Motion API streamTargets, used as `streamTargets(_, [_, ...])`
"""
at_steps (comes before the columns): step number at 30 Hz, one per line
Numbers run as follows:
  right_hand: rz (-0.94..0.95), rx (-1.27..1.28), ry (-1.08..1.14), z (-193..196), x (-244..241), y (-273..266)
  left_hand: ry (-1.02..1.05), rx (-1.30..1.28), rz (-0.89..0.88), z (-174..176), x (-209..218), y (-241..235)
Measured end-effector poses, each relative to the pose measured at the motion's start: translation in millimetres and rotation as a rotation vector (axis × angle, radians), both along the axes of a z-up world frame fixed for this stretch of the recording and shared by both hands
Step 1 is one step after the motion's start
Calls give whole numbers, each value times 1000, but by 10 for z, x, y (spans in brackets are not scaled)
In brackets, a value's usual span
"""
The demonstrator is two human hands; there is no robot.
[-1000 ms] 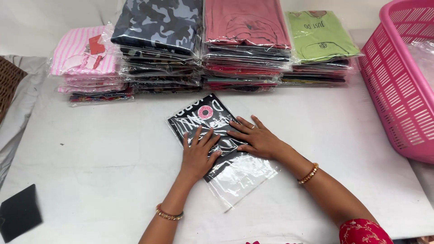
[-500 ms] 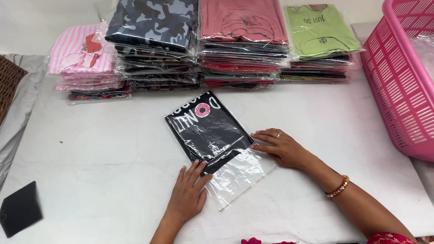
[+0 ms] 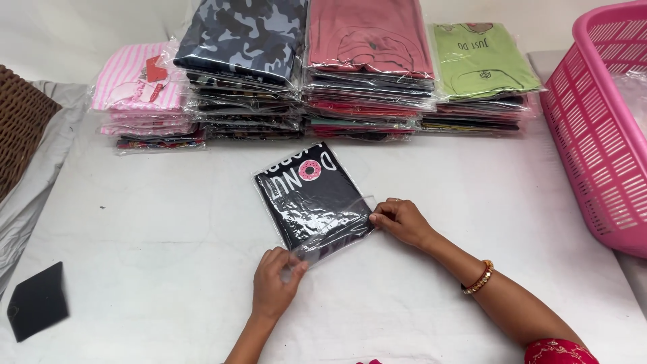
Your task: The person folds a pink t-shirt and places it into a clear plastic bag, then stacks it on a pile of packaged clothes. They repeat the process with a black t-shirt, folding it neatly and sealing it in a plastic bag before adding it to the stack.
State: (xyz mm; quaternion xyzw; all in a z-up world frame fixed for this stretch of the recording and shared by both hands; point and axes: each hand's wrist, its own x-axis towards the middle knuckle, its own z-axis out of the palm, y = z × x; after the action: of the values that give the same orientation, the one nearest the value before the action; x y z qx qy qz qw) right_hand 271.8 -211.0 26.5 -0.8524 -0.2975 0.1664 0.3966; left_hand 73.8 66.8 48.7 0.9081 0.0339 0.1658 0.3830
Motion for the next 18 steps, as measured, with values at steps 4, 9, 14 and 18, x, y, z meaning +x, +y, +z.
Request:
streamTargets(4, [-151,-125,103,216,-4,206,329,-75,204,42,197,22])
streamTargets(9, [-206,-200,-123,195,-12,258,483,98,258,-6,338,9])
streamTargets(14, [-157,-77,-485,30,-3,232,199,55,282,-172,345,32])
streamTargets(18, [77,-102,-715,-177,-147,203,48,89,247,-98,369,-7])
